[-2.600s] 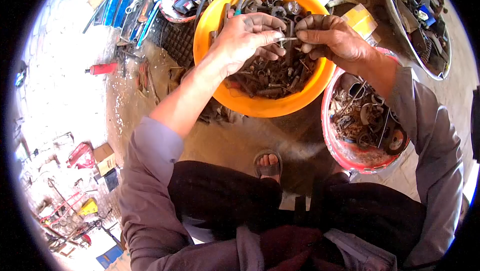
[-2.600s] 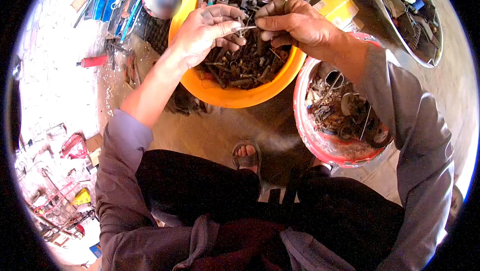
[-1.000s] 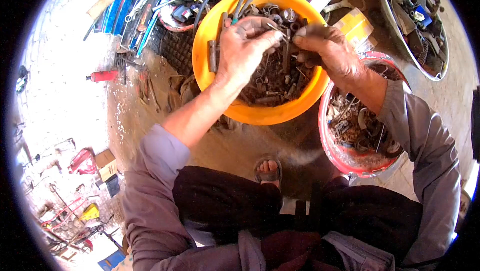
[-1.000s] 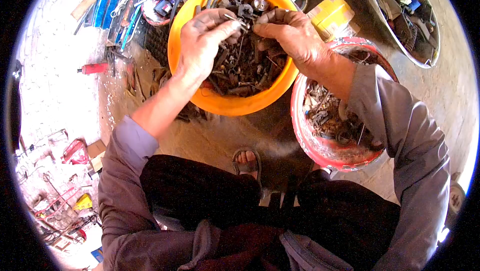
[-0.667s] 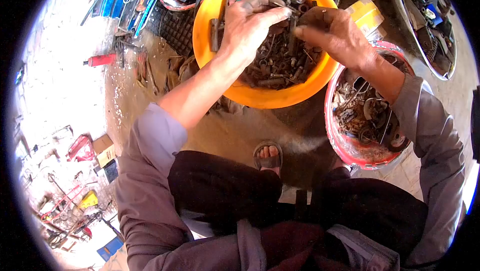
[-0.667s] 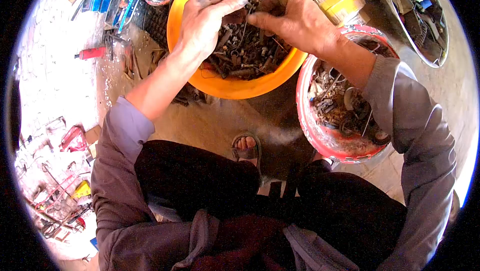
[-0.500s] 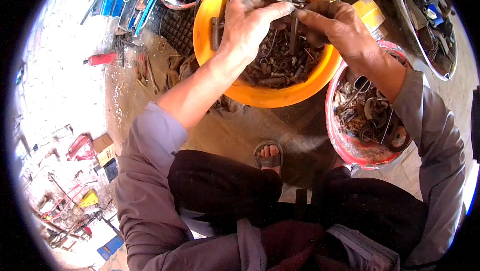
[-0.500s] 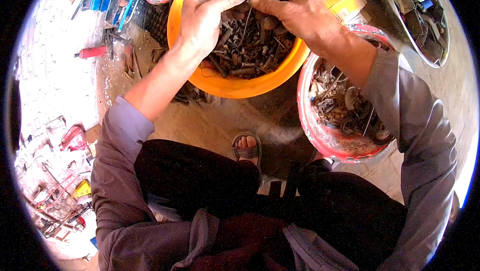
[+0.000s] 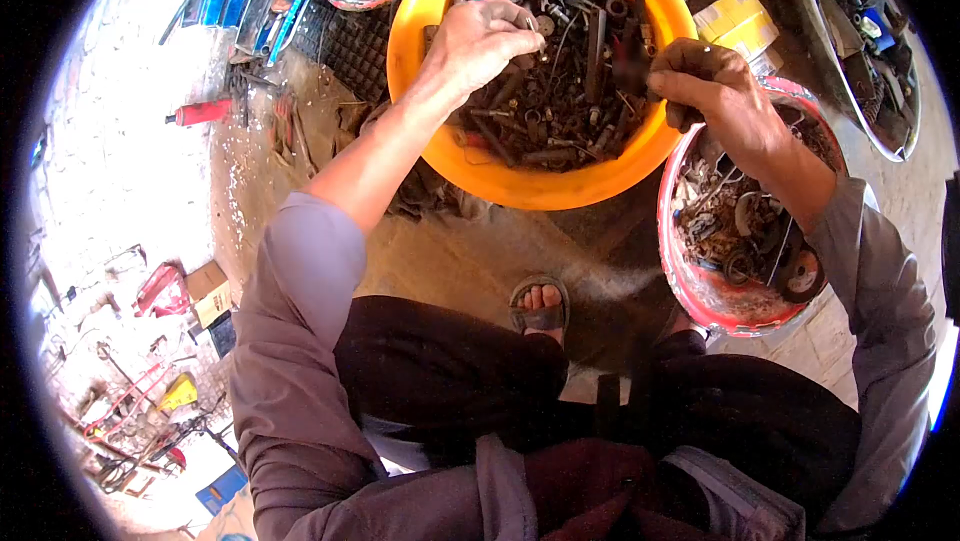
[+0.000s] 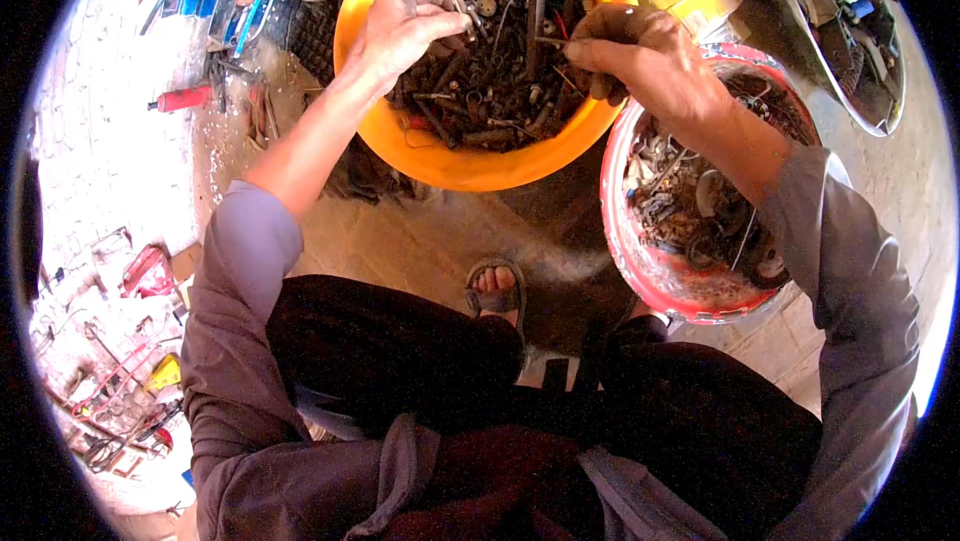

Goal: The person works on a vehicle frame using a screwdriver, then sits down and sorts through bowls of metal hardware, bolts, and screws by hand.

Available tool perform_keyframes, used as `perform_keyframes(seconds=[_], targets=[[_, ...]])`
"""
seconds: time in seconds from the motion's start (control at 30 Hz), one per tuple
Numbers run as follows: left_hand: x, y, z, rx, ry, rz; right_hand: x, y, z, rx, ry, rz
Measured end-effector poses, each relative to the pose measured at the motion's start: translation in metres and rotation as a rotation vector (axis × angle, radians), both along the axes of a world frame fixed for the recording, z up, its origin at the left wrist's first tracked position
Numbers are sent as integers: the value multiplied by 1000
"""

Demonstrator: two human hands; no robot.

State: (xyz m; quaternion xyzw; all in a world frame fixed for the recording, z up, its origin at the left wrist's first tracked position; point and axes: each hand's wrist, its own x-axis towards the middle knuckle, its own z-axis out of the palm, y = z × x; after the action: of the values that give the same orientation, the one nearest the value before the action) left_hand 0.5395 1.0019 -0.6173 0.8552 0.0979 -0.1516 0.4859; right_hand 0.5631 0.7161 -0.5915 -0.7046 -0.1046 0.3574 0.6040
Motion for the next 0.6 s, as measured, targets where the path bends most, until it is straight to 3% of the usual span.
perform_keyframes(seconds=[0.13,0.2,0.37,0.6], targets=[[-1,5,-3,79,20,-18,-15,-17,14,-70,25,22],[0,7,0,482,-13,-185,-30,-29,16,-6,139,37],[-10,12,-10,646,5,-451,-79,-56,27,-30,333,250],[-12,2,-20,875,-23,-605,-102,-54,26,60,137,466]])
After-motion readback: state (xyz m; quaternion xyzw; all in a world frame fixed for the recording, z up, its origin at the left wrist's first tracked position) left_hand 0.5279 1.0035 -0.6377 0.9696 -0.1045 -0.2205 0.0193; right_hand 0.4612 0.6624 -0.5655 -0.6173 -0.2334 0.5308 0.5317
